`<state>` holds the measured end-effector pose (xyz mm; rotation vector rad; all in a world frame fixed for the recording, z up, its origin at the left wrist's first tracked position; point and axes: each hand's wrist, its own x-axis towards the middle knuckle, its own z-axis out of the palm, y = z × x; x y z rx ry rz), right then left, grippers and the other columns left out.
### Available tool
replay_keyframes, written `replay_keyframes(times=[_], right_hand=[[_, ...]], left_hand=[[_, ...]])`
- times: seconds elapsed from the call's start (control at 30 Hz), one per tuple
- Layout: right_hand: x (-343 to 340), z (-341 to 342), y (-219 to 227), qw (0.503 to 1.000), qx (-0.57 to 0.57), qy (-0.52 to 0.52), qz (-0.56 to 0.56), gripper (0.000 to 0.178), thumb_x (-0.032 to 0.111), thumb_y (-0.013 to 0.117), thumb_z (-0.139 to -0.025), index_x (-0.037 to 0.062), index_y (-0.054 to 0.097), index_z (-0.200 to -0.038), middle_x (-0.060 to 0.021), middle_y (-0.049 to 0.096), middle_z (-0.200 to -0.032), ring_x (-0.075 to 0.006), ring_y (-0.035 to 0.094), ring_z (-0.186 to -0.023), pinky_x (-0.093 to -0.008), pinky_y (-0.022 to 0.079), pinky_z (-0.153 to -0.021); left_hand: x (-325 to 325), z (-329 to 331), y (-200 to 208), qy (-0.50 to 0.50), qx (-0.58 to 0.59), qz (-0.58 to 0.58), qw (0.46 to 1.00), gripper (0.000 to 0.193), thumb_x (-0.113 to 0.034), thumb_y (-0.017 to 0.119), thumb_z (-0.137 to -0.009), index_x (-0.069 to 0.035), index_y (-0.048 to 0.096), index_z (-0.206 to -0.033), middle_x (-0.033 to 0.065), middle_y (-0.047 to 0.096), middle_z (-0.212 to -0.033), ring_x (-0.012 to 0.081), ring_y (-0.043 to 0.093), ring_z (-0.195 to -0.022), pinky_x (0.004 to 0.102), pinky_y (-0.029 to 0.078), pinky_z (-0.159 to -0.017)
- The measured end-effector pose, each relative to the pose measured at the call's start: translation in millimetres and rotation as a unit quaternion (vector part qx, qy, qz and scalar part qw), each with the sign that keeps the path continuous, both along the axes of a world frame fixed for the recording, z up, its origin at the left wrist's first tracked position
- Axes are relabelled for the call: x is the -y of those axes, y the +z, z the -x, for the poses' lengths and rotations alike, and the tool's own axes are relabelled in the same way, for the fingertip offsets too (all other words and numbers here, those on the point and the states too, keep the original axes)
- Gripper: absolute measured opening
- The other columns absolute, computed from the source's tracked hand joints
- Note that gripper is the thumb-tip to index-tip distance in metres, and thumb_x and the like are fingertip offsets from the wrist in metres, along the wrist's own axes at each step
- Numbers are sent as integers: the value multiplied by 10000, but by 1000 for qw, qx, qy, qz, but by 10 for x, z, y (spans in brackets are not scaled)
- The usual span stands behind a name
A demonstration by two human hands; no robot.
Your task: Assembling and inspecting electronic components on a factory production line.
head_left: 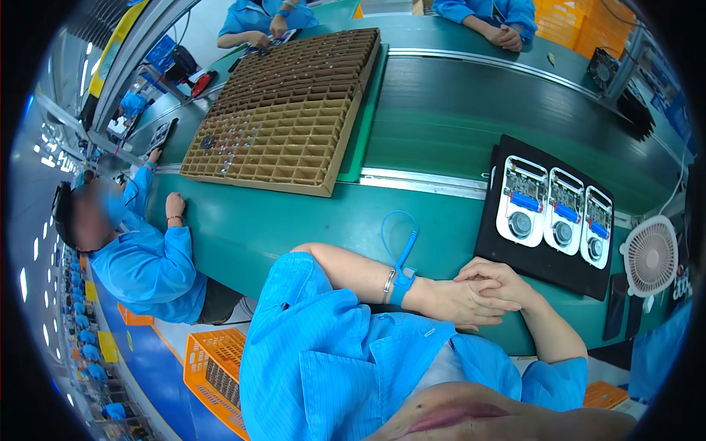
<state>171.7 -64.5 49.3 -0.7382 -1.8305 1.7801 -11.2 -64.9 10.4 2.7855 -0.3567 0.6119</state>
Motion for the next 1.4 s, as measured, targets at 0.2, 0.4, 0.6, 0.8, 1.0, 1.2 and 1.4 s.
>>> replay_keyframes(times=[0.2, 0.4, 0.6, 0.8, 1.0, 1.2, 1.4], right_hand=[[-28, -8, -26, 1000, -4, -2, -7, 405, 250, 792, -881, 5, 702, -1192, -118, 650, -1152, -224, 634, -1091, -348, 520, -928], [-19, -35, -53, 1000, 3, 4, -15, 352, 218, 750, -918, 29, 697, -1210, -90, 645, -1169, -204, 632, -1091, -341, 522, -933], [-24, -45, -56, 1000, -4, 8, -2, 327, 217, 731, -930, 54, 698, -1211, -90, 651, -1165, -215, 645, -1084, -346, 519, -944], [-23, -26, -21, 1000, -5, 19, -4, 329, 195, 715, -931, 54, 688, -1227, -87, 644, -1164, -204, 644, -1085, -344, 515, -952], [-15, -29, -25, 999, -17, 30, 20, 326, 173, 731, -928, 63, 691, -1232, -71, 638, -1157, -190, 625, -1072, -328, 504, -945], [-5, -65, -34, 1000, -4, 19, -4, 371, 221, 754, -923, 47, 690, -1244, -82, 633, -1176, -199, 626, -1114, -345, 508, -958], [-47, -39, -22, 1000, 12, 22, 0, 400, 236, 745, -910, 32, 679, -1248, -100, 628, -1180, -210, 624, -1099, -347, 510, -950]], left_hand=[[-13, 20, 56, -13, -39, 29, 999, 499, -337, 597, -968, -24, 622, -1357, 217, 392, -1596, 281, 219, -1561, 554, 148, -1213], [-36, 30, 26, -25, -48, 62, 997, 510, -285, 590, -966, -20, 576, -1401, 230, 387, -1588, 299, 240, -1547, 552, 168, -1206], [-65, -11, -50, -20, -49, 45, 998, 547, -289, 597, -957, -27, 547, -1435, 235, 393, -1578, 331, 329, -1484, 534, 213, -1186], [-37, -15, -169, -9, -46, 17, 999, 558, -297, 596, -961, -30, 538, -1447, 247, 391, -1575, 337, 320, -1489, 533, 182, -1201], [-51, -5, 39, 3, -30, 23, 999, 551, -283, 602, -954, -23, 549, -1437, 253, 384, -1579, 343, 274, -1518, 532, 180, -1203], [-62, 3, 85, -29, -19, 28, 999, 562, -270, 616, -936, -12, 544, -1430, 242, 387, -1579, 340, 256, -1528, 529, 239, -1170], [-69, -2, -24, -17, -16, 46, 999, 576, -278, 626, -924, -7, 541, -1426, 247, 411, -1549, 331, 320, -1481, 517, 274, -1143]])
